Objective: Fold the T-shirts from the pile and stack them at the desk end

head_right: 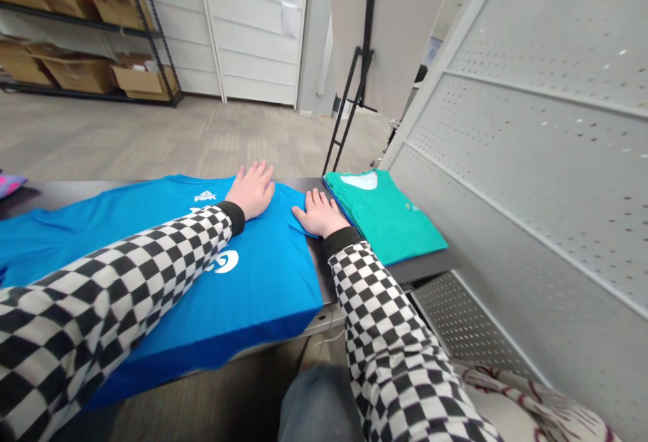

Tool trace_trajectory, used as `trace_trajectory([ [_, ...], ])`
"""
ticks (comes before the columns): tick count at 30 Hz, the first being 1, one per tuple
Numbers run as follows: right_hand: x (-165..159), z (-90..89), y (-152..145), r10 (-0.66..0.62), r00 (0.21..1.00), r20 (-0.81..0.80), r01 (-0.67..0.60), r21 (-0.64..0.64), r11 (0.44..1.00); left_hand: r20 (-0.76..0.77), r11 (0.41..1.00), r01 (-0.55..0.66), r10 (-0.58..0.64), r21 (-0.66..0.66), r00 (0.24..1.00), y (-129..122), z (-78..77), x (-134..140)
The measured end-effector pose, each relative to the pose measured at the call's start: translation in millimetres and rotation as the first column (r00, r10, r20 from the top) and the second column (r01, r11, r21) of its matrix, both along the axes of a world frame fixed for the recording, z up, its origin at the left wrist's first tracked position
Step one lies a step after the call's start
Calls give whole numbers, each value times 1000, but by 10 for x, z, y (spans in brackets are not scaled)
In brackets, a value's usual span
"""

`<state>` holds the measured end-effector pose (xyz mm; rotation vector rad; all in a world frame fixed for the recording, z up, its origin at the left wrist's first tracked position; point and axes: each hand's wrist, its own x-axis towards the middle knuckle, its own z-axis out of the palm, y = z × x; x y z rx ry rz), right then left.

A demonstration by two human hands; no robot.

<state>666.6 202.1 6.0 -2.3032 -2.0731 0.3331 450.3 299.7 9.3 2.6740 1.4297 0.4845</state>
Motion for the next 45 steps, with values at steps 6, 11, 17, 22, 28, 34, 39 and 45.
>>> trace_trajectory([
  [6,39,-42,25,40,999,35,-39,-7,999,-209,948,-266,228,-172,951,-216,390,-1005],
  [11,125,-179,163,-33,997,69,33,8,999,-122,913,-364,346,-182,930,-1071,483,-2492],
  [17,230,-275,242,-52,992,115,49,24,998,347,843,-448,533,-299,772,-2491,-11,-3607],
  [22,348,-271,286,-68,983,171,67,10,998,585,838,-456,539,-300,606,-2551,-281,-3867],
  [28,-324,255,470,93,934,346,-136,103,985,133,672,-726,741,-149,658,-1678,-36,-3987],
  [34,-2398,650,572,515,854,74,-517,218,827,143,663,-717,748,-215,648,-1389,-20,-3773],
  [39,-3718,328,634,695,687,-213,-605,362,709,300,714,-669,697,-206,652,-1353,-116,-3724],
  [45,-3988,-188,669,771,557,-309,-539,572,618,621,803,-538,563,-256,546,-1278,-282,-3832],
])
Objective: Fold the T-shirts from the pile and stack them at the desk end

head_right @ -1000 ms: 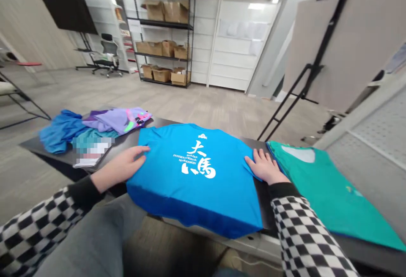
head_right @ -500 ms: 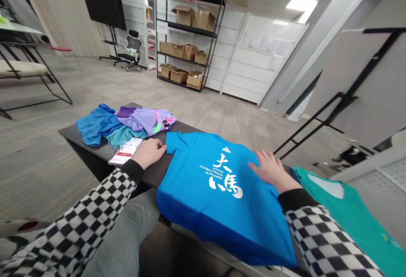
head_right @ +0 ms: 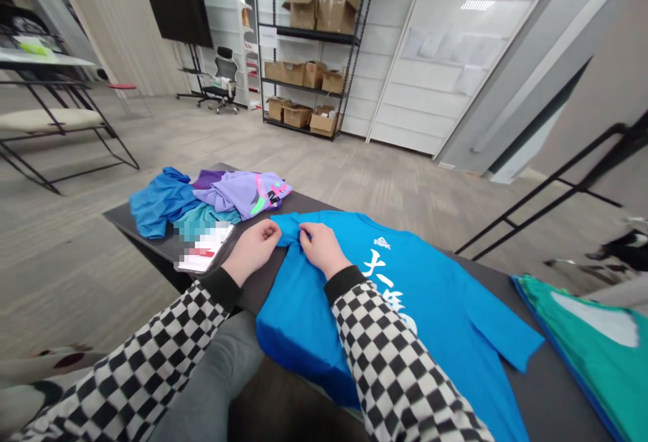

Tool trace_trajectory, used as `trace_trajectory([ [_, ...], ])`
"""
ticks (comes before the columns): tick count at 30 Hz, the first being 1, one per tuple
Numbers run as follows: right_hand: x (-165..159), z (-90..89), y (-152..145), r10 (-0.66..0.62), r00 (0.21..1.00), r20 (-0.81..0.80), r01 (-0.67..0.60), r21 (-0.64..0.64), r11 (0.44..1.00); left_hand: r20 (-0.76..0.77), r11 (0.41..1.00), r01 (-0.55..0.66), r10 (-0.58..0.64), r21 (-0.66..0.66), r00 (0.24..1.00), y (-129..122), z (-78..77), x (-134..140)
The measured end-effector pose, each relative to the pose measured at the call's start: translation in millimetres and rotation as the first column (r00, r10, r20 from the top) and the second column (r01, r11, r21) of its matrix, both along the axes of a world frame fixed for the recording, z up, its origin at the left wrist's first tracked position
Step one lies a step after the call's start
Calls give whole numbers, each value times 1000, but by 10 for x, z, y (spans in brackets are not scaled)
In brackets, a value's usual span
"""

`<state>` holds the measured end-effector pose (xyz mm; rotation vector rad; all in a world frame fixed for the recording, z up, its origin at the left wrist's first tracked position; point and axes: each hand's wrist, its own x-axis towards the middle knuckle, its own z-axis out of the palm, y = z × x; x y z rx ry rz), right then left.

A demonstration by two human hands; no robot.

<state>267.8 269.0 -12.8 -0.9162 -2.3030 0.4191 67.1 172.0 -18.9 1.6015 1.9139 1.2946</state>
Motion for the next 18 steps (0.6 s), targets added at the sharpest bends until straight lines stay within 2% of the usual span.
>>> trace_trajectory([
  [3,35,-60,-6,66,997,-27,-65,16,998,92,998,47,-51,42,995,27,-67,-27],
  [9,-60,-11,-38,259,966,-2,-259,56,964,223,987,130,-148,91,964,25,-78,-7],
  [14,-89,-42,-2,223,975,-2,-223,30,974,289,967,214,-245,136,926,-1,-56,-6],
  [18,-72,-44,3,182,982,-46,-183,-12,983,188,964,235,-255,124,949,-9,-76,-30],
])
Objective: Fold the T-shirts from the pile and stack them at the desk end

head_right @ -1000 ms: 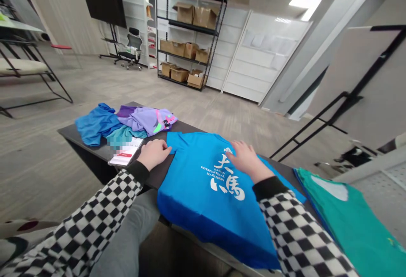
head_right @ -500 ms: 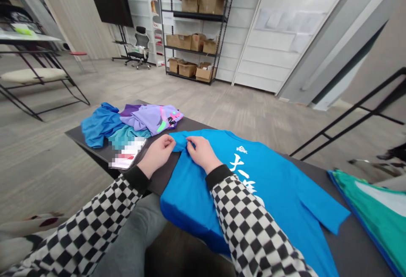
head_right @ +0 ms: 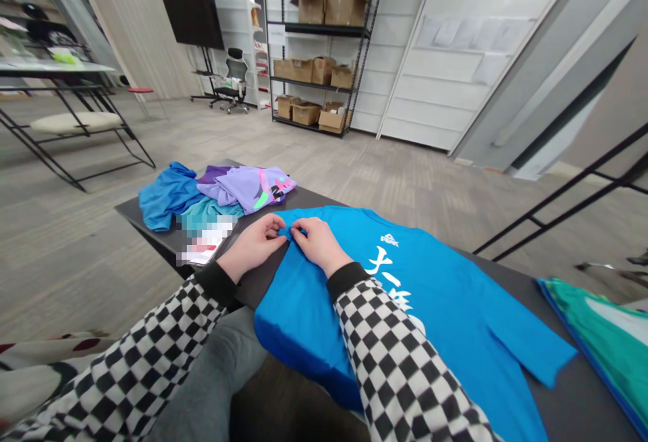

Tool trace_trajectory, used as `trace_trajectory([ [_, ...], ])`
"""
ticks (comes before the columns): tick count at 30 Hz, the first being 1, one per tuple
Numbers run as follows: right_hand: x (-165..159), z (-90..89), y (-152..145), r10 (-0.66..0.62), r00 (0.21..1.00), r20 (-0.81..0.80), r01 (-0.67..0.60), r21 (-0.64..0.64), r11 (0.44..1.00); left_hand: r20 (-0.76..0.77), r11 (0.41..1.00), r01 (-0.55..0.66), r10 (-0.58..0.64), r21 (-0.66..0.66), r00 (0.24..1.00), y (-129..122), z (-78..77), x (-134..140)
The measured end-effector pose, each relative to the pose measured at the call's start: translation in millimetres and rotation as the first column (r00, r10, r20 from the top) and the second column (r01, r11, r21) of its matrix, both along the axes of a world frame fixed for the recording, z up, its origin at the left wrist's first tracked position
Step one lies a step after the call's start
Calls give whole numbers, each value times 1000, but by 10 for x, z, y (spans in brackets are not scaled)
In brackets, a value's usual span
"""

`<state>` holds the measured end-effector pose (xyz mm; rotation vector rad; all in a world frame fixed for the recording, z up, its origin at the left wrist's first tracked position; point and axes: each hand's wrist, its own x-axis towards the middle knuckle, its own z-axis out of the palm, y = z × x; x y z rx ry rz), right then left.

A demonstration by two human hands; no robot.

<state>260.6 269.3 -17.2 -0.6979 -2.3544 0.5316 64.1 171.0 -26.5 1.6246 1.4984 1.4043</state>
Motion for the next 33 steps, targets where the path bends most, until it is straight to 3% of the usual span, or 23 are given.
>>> trace_trajectory([
  [4,7,27,-23,2,1000,-14,-2,-12,1000,32,996,-59,61,-60,998,24,-27,0],
  [7,12,42,-35,-3,999,-37,2,-26,1000,54,993,-110,111,-32,992,32,-5,14],
  [15,20,39,-27,0,999,-39,0,-5,1000,147,996,-83,88,-38,985,1,82,17],
  [28,31,57,-23,-25,999,-36,27,56,998,100,994,-113,113,-10,988,-42,77,35],
  [33,37,49,-30,-21,998,-53,24,54,998,-69,991,-130,129,-19,989,-69,133,40],
])
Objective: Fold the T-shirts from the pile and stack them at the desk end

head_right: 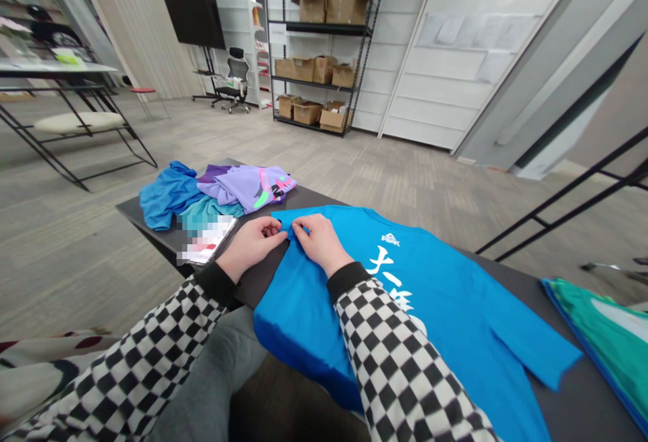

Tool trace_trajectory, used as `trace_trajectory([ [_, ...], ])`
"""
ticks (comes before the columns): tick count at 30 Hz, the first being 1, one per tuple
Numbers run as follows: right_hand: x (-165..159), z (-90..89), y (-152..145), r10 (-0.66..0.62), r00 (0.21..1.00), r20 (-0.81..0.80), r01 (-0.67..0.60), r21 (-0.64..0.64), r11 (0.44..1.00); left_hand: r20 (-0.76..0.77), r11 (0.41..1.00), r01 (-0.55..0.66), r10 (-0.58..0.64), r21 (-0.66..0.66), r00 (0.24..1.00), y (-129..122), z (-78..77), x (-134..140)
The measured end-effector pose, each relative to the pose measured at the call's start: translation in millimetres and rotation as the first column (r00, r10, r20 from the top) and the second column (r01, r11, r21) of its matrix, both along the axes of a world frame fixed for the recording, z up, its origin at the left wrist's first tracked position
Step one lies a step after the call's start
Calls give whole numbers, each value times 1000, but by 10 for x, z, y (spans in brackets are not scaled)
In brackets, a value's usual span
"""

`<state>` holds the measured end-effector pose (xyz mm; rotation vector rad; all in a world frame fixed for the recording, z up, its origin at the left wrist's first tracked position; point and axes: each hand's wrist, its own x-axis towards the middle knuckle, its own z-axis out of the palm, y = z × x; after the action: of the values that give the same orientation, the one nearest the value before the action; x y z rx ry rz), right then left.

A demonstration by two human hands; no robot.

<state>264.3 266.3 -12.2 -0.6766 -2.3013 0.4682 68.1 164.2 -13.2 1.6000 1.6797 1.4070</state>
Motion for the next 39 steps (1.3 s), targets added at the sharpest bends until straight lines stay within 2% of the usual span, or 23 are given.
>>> trace_trajectory([
  [3,-1,-12,3,-1,1000,-7,1,-5,1000,-168,993,-8,28,121,985,-25,21,6],
  [5,-3,-12,3,5,1000,-14,-5,0,1000,-208,988,30,3,154,978,-44,21,20],
  [10,-3,22,-17,2,1000,-5,-2,-5,1000,-216,999,43,-37,20,976,-71,-11,61],
  [13,-1,46,-36,-11,1000,6,11,-16,1000,-273,997,27,-5,75,962,-66,-29,61],
  [16,-1,57,-45,-15,1000,17,15,-14,1000,-296,990,84,-47,112,954,-62,-26,50],
  [20,1,58,-42,-11,1000,14,11,-6,1000,-278,988,134,-109,71,954,-77,12,41],
  [28,4,91,-73,-14,1000,-9,14,-21,1000,-360,998,55,-59,-21,931,-71,28,55],
  [34,9,75,-70,1,999,-43,-2,-19,1000,-468,998,58,-52,-3,882,-70,29,62],
  [39,17,87,-92,34,996,-87,-35,-10,999,-499,996,82,-55,32,865,-67,16,39],
])
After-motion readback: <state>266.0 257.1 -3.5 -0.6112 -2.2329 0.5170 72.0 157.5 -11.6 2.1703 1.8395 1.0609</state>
